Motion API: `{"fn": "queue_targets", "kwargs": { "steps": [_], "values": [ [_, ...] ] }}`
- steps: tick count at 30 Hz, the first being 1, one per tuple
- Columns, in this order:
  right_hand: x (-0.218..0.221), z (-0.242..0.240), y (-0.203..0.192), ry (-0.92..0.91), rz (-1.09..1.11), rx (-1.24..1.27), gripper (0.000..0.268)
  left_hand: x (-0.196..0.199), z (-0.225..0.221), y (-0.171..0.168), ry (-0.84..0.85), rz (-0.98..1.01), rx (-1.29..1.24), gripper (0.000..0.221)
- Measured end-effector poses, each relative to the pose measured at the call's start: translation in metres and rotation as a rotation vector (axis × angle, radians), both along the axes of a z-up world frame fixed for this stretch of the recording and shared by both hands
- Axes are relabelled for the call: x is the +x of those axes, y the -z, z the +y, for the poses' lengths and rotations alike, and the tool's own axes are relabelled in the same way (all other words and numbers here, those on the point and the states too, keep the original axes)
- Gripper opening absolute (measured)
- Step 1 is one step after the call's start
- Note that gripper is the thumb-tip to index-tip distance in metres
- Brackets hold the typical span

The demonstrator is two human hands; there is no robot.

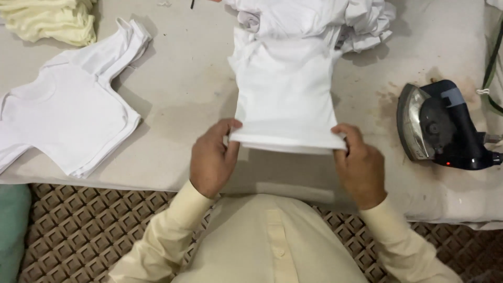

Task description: The person is ironing and folding small white baby shirts on a pressing table.

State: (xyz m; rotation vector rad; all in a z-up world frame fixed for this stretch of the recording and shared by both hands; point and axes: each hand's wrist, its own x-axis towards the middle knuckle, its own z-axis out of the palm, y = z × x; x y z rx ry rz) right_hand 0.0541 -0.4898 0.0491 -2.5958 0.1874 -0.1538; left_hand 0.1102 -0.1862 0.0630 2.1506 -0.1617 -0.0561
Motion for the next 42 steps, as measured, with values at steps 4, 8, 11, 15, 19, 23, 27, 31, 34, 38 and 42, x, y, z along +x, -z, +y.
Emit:
{"fn": "queue_targets", "kwargs": {
  "steps": [4,8,11,15,19,23,27,31,34,38,42],
  "values": [
    [-0.056,-0.016,0.078,-0.121,0.369,-0.1,0.035,-0.045,-0.002,0.057,0.088,0.293,0.27,0.029],
    [-0.038,-0.018,0.047,-0.283,0.842,0.108,0.046,-0.042,0.009,0.049,0.257,0.451,0.465,0.031],
    [0.015,-0.024,0.019,-0.321,0.877,0.151,0.038,0.004,0.013,0.041,0.52,0.524,0.524,0.036],
    [0.113,-0.031,0.033,-0.268,0.281,0.098,0.046,0.104,-0.002,0.064,0.223,0.112,0.578,0.035],
    [0.183,-0.052,0.095,-0.327,0.159,0.312,0.059,0.183,-0.006,0.122,0.281,-0.111,0.951,0.034],
    [0.142,-0.117,0.076,-0.144,0.163,0.362,0.05,0.15,0.06,0.062,0.131,0.146,0.756,0.028],
    [0.098,-0.123,0.102,0.043,-0.117,-0.02,0.034,0.091,0.1,0.067,-0.083,0.457,0.289,0.04],
    [0.09,0.015,0.086,-0.543,-0.366,-0.267,0.021,0.065,0.09,0.077,-0.081,0.358,0.434,0.045],
    [0.109,0.075,0.092,-0.628,-0.227,-0.222,0.018,0.065,0.095,0.09,-0.376,0.224,0.205,0.034],
    [0.142,0.089,0.079,-0.603,0.017,-0.251,0.032,0.069,0.104,0.109,-0.535,0.282,0.015,0.031],
    [0.158,0.095,0.08,-0.645,0.239,-0.294,0.046,0.075,0.102,0.14,-0.43,0.4,-0.012,0.032]
  ]
}}
